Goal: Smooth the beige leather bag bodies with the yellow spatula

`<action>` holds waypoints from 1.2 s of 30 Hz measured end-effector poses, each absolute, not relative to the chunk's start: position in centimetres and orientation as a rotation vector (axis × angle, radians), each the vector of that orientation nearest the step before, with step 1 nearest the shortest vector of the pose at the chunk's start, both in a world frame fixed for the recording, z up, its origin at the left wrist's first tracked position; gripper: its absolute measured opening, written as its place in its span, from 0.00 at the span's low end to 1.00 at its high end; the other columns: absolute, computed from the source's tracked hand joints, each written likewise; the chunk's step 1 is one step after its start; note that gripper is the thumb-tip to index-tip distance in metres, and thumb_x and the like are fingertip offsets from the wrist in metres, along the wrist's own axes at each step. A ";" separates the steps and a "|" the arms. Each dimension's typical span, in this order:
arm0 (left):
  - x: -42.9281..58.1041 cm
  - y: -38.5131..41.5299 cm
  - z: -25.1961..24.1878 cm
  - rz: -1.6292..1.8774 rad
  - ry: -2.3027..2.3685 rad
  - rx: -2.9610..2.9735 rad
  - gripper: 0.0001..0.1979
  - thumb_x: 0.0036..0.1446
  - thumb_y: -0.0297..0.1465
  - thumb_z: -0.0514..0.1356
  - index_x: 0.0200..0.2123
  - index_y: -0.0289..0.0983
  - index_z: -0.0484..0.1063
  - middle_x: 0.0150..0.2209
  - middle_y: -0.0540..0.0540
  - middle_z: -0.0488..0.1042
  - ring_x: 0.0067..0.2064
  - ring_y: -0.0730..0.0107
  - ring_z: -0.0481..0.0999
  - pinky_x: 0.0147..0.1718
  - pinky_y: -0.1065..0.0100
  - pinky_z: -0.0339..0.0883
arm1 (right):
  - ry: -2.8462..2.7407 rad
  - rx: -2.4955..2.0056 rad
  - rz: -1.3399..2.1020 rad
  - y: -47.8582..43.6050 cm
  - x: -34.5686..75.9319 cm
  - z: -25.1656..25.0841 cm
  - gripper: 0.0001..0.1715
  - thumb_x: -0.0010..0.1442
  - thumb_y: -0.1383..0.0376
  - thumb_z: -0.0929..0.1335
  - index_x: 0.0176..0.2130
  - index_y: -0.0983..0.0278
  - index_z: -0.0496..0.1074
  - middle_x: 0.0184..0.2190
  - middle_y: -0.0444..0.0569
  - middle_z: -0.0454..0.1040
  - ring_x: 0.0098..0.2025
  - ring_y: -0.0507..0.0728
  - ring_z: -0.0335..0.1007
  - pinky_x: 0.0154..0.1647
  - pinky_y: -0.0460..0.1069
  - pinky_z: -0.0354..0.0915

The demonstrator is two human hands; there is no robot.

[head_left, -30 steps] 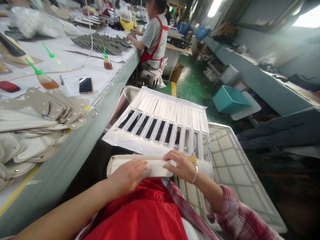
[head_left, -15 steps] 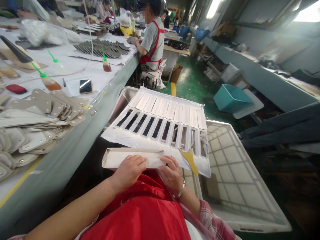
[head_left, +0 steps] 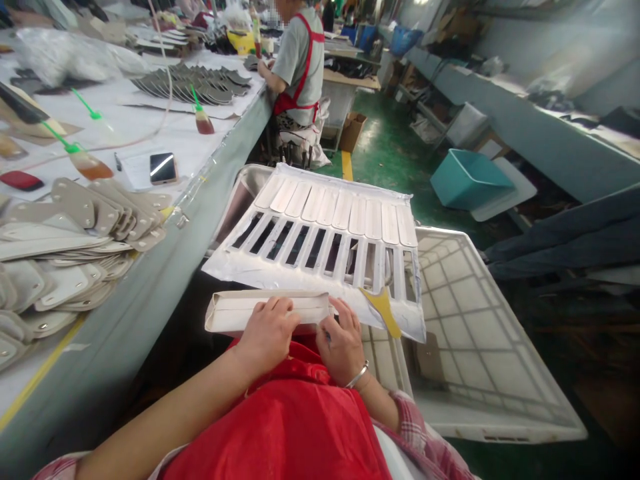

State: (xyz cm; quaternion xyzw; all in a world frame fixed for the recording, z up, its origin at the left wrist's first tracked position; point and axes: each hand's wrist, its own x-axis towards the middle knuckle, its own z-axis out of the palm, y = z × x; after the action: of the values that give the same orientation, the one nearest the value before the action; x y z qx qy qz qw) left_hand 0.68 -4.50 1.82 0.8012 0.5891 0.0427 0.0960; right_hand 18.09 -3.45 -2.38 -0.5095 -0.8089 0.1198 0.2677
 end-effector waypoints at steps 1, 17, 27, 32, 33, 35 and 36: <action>0.7 -4.3 1.8 0.106 1.757 2.355 0.07 0.55 0.26 0.51 0.34 0.39 0.68 0.42 0.44 0.68 0.45 0.58 0.64 0.39 0.58 0.61 | -2.132 -1.434 0.357 -3.5 18.1 -2.3 0.01 0.55 0.67 0.64 0.31 0.63 0.66 0.55 0.56 0.60 0.58 0.62 0.52 0.57 0.60 0.52; -0.1 -3.6 1.6 0.120 1.732 2.234 0.06 0.55 0.29 0.50 0.33 0.38 0.67 0.37 0.42 0.67 0.42 0.59 0.66 0.39 0.59 0.63 | -0.873 -1.822 1.962 -3.5 15.5 -1.4 0.21 0.60 0.56 0.59 0.25 0.67 0.66 0.15 0.44 0.67 0.12 0.48 0.60 0.11 0.42 0.53; -0.6 -2.6 1.2 0.142 1.734 2.141 0.07 0.55 0.29 0.50 0.32 0.37 0.67 0.37 0.42 0.67 0.41 0.57 0.66 0.36 0.58 0.63 | -0.353 -1.702 2.000 -3.2 13.1 -1.6 0.15 0.55 0.58 0.66 0.25 0.66 0.67 0.16 0.42 0.68 0.14 0.47 0.61 0.13 0.42 0.55; -1.0 -1.5 1.4 0.120 1.690 2.117 0.06 0.53 0.29 0.52 0.31 0.36 0.67 0.37 0.41 0.67 0.42 0.56 0.66 0.38 0.57 0.63 | -0.344 -1.765 1.981 -2.8 11.6 -1.4 0.18 0.54 0.54 0.66 0.24 0.66 0.65 0.15 0.43 0.68 0.12 0.48 0.59 0.13 0.43 0.54; -1.1 -1.4 1.5 0.106 1.670 2.111 0.05 0.53 0.29 0.52 0.31 0.36 0.67 0.37 0.41 0.68 0.42 0.57 0.66 0.38 0.58 0.63 | -0.340 -1.770 1.981 -2.9 11.4 -1.3 0.18 0.54 0.54 0.66 0.24 0.66 0.65 0.15 0.43 0.68 0.13 0.48 0.59 0.13 0.43 0.54; -1.4 -1.3 1.6 0.093 1.648 2.083 0.04 0.52 0.28 0.53 0.31 0.36 0.67 0.37 0.42 0.68 0.41 0.59 0.67 0.40 0.60 0.63 | -0.335 -1.761 1.989 -3.2 11.3 -1.3 0.17 0.54 0.54 0.66 0.24 0.65 0.66 0.15 0.43 0.68 0.13 0.48 0.59 0.14 0.43 0.54; -1.5 -1.3 1.6 0.097 1.644 2.070 0.04 0.52 0.28 0.54 0.32 0.35 0.67 0.38 0.42 0.67 0.42 0.60 0.67 0.41 0.61 0.63 | -0.337 -1.749 1.992 -3.4 11.2 -1.3 0.17 0.54 0.54 0.66 0.24 0.65 0.67 0.16 0.43 0.68 0.14 0.48 0.59 0.15 0.44 0.54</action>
State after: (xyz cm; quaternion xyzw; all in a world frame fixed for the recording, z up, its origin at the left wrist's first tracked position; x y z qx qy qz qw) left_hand -1.50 -1.29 1.64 0.7586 0.6025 0.0354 0.2454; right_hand 11.25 -3.37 -1.33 -0.6366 -0.1228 0.7249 0.2327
